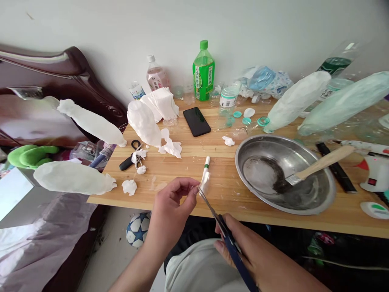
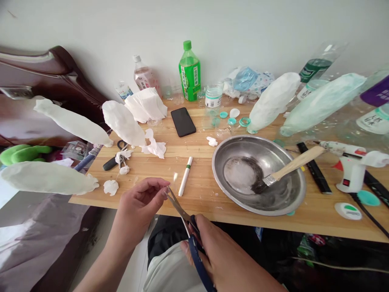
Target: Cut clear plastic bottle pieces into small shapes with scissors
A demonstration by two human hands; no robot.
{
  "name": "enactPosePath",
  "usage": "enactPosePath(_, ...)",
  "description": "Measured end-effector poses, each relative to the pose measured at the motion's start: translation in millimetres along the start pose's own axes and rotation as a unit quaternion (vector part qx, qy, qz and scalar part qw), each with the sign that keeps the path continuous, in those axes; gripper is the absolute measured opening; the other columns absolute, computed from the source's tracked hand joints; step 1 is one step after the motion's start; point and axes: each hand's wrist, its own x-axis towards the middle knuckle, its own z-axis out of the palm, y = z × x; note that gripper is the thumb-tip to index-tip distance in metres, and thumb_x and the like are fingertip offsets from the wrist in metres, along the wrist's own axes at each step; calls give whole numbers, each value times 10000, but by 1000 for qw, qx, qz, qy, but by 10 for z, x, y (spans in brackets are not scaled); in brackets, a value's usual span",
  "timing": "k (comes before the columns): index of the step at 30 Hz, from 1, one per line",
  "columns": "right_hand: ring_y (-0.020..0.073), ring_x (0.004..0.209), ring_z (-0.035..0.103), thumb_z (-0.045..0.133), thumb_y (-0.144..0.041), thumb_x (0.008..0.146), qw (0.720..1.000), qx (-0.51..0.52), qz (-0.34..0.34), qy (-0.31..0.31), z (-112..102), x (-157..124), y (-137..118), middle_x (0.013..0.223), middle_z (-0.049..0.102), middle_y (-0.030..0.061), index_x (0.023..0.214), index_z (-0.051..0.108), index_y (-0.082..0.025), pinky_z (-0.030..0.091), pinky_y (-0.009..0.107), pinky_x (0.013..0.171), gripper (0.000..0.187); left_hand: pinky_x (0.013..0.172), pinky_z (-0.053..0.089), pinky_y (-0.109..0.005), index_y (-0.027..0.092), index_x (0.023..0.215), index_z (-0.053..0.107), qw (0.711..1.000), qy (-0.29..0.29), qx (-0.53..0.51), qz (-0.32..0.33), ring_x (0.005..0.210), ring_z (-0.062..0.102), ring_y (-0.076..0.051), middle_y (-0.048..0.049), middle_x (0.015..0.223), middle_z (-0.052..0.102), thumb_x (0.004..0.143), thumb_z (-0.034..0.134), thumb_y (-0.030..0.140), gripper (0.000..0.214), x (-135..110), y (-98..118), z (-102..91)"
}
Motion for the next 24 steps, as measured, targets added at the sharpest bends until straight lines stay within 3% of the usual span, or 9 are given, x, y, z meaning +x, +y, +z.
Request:
enactPosePath(6, 177, 927, 607, 459, -491, 957, 1000, 25, -1, 16, -17, 27, -74, 998, 640, 7, 1033, 511, -250, 462, 302, 863, 258, 708, 517, -248, 167, 994, 661, 998, 25, -42, -27, 752, 635, -136, -7, 782, 677, 782, 723, 274, 245, 15, -3, 13)
enactPosePath(11, 200, 927, 611, 457, -478, 951, 1000, 9, 11, 19, -70, 40, -152, 993, 649, 28, 1001, 517, -235, 466, 336, 858, 255, 673, 513, -251, 173, 836, 686, 1000, 6, 4, -21, 737, 649, -149, -28, 778, 705, 790, 718, 297, 136, -14, -4, 27)
enactPosePath(17, 192, 893, 604, 496, -451, 936, 999, 23, 10, 31, -71, 42, -130, 949, 643, 14, 955, 532, -230, 457, 322, 836, 225, 708, 513, -242, 199, 859, 700, 999, -7, 33, -3, 779, 658, -146, -21, 833, 720, 809, 701, 288, 102, -45, -35, 33)
enactPosePath(24, 150, 746, 511, 520, -519, 915, 991, 106, -10, 83, 55, 114, -29, 778, 556, -24, 865, 553, -208, 424, 247, 690, 317, 709, 505, -238, 200, 871, 706, 999, -5, 40, -2, 777, 650, -142, -19, 833, 716, 829, 679, 285, 98, -49, -14, 52)
